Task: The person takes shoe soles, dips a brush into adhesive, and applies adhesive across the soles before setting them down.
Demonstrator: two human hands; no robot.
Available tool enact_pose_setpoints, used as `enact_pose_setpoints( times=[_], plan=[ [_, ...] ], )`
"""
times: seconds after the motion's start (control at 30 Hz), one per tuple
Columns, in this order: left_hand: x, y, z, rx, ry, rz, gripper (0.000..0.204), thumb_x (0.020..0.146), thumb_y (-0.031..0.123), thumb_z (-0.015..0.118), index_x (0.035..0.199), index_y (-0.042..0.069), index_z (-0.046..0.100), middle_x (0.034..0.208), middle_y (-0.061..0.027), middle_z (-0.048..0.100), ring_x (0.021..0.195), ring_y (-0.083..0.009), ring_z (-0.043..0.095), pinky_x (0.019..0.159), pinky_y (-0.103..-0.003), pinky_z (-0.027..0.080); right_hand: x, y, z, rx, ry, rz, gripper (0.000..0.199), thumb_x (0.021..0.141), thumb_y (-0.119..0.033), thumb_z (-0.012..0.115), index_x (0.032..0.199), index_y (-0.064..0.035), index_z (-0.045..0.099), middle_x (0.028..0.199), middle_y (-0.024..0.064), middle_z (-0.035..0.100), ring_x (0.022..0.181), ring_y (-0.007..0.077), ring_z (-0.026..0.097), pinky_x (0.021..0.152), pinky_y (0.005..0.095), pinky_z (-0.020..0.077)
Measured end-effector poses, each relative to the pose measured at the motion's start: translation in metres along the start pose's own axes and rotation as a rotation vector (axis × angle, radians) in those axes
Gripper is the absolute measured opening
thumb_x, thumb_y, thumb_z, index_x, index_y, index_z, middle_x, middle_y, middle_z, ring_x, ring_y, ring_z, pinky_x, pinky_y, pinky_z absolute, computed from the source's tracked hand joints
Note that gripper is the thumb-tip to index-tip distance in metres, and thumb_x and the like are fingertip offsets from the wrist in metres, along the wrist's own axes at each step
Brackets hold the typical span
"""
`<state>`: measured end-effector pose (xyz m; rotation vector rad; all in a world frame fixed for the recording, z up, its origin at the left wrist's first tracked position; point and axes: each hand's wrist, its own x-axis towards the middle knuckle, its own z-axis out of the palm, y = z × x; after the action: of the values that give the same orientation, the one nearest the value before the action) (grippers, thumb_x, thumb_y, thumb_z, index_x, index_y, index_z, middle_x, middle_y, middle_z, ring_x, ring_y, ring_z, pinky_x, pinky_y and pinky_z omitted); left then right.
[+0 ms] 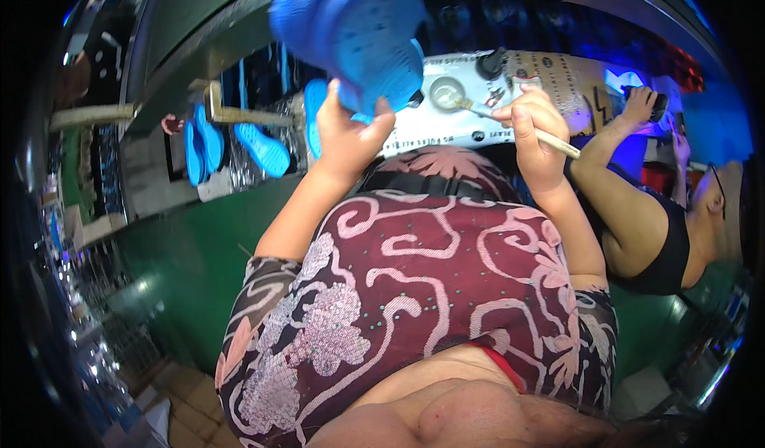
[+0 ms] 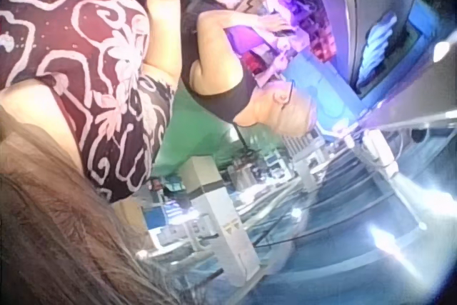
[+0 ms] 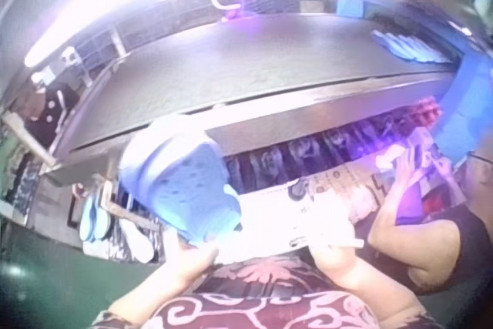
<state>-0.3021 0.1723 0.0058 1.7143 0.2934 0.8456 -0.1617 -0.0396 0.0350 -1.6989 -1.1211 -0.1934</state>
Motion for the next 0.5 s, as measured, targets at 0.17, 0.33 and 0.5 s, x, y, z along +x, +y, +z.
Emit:
enact_pose_setpoints(
  times=[0.17,0.33,0.5],
  plan=[
    [0.032,0.051,0.000,-0.363,-0.266,-0.355,0.060,0.074,0.009,0.066,0.124,-0.002,0.035,0.108,-0.0149,0.055,0.088,-0.0207,0.059,0.081,-0.033,0.047,-0.047,0.021,-0.022,0.058,0.160,0.338,0.032,0.091,-0.016,0.046,0.070,0.0024,0.061,0.062,0.0082,0.059,0.060,0.0175,0.055,0.084,0.0340,0.0418],
    [0.071,0.051,0.038,-0.586,-0.783,-0.567,0.069,0.071,0.019,0.069,0.127,-0.002,0.035,0.104,-0.0137,0.057,0.062,-0.0146,0.060,0.045,-0.022,0.048,-0.061,0.018,-0.030,0.066,0.300,0.445,0.028,0.089,-0.014,0.050,0.070,0.0034,0.062,0.062,0.0087,0.055,0.058,0.0171,0.053,0.056,0.0287,0.0411],
    [0.176,0.053,0.143,-0.846,-1.172,-0.545,0.053,0.080,0.013,0.062,0.122,-0.005,0.036,0.106,-0.0227,0.054,0.073,-0.0206,0.063,0.057,-0.027,0.055,-0.071,0.007,-0.016,0.084,0.374,0.590,0.027,0.091,-0.012,0.048,0.073,0.0030,0.062,0.066,0.0081,0.058,0.059,0.0144,0.053,0.057,0.0267,0.0420]
  ],
)
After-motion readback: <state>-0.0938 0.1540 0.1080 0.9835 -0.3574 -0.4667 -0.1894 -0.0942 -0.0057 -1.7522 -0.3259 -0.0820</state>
